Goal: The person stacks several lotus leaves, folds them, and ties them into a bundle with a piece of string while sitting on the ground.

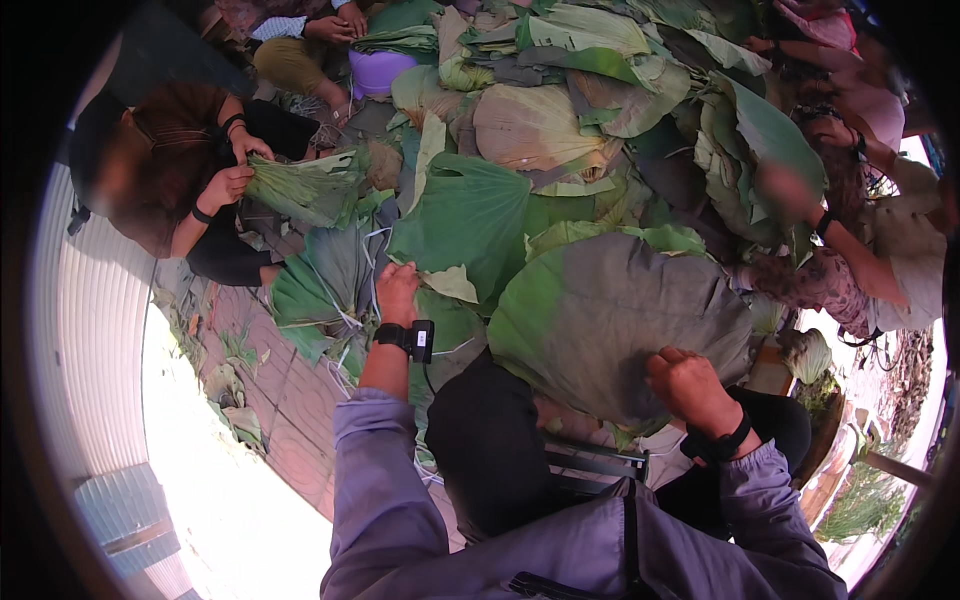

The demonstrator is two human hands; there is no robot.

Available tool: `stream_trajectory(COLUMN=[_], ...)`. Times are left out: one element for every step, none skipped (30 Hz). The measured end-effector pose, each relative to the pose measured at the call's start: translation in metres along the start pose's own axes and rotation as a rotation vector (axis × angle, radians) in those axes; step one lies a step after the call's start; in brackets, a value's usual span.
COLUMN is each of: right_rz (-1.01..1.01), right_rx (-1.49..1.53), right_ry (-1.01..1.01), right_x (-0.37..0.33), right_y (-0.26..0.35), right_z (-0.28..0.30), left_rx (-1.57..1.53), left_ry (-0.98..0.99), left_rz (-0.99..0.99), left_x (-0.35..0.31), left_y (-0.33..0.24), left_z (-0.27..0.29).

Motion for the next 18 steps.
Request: stream_trajectory(right_rz=[0.001,0.0,0.018,0.036,0.068,0.079,0.054,0.044,0.049,0.05,0.057,0.064,0.064,0.065,0.066,0.052,0.043,0.04], right_rx=[0.002,-0.01,-0.02,-0.018,-0.015,-0.016,-0.021,-0.037,-0.05,-0.048,-0.052,-0.054,-0.051,-0.032,-0.009,-0.005,0.033,0.073], right_ry=[-0.013,-0.009,-0.009,-0.023,-0.036,-0.046,-0.06,-0.056,-0.049,-0.062,-0.08,-0.099,-0.112,-0.125,-0.139,-0.149,-0.167,-0.187], right_x=[-0.001,-0.001,0.0,0.001,0.002,0.001,-0.003,-0.006,-0.006,-0.006,-0.006,-0.007,-0.007,-0.008,-0.008,-0.01,-0.012,-0.013], right_y=[0.001,0.001,0.005,0.009,0.014,0.014,0.007,0.003,0.004,0.006,0.008,0.01,0.011,0.012,0.013,0.009,0.006,0.006], right_z=[0.002,0.002,0.003,0.004,0.004,0.003,0.003,0.004,0.004,0.007,0.012,0.015,0.018,0.021,0.024,0.026,0.03,0.036], left_rx=[-0.077,-0.074,-0.081,-0.088,0.001,0.002,-0.093,-0.186,-0.172,-0.169,-0.181,-0.191,-0.186,-0.14,-0.09,-0.083,-0.048,-0.01], left_ry=[-0.061,-0.054,-0.051,-0.05,-0.06,-0.05,-0.029,-0.016,0.034,0.041,0.101,0.161,0.17,0.227,0.284,0.301,0.334,0.363], left_rz=[-0.009,-0.018,-0.06,-0.102,-0.108,-0.116,-0.128,-0.145,-0.174,-0.184,-0.242,-0.299,-0.309,-0.327,-0.346,-0.345,-0.325,-0.312], left_x=[-0.005,-0.008,-0.011,-0.013,-0.017,-0.024,-0.031,-0.04,-0.049,-0.058,-0.069,-0.08,-0.09,-0.101,-0.114,-0.128,-0.143,-0.158], left_y=[-0.012,-0.023,-0.04,-0.058,-0.073,-0.082,-0.091,-0.104,-0.12,-0.131,-0.146,-0.161,-0.172,-0.184,-0.196,-0.204,-0.208,-0.215], left_z=[0.001,-0.002,0.013,0.029,0.046,0.036,0.01,-0.007,-0.014,-0.019,-0.029,-0.039,-0.044,-0.054,-0.064,-0.079,-0.097,-0.11])
Point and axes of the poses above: each hand's wrist, its own x-axis towards the middle knuckle, its own z-axis out of the back of the hand, y = z × x, the point moved 9 cm from there along x, towards the middle knuckle
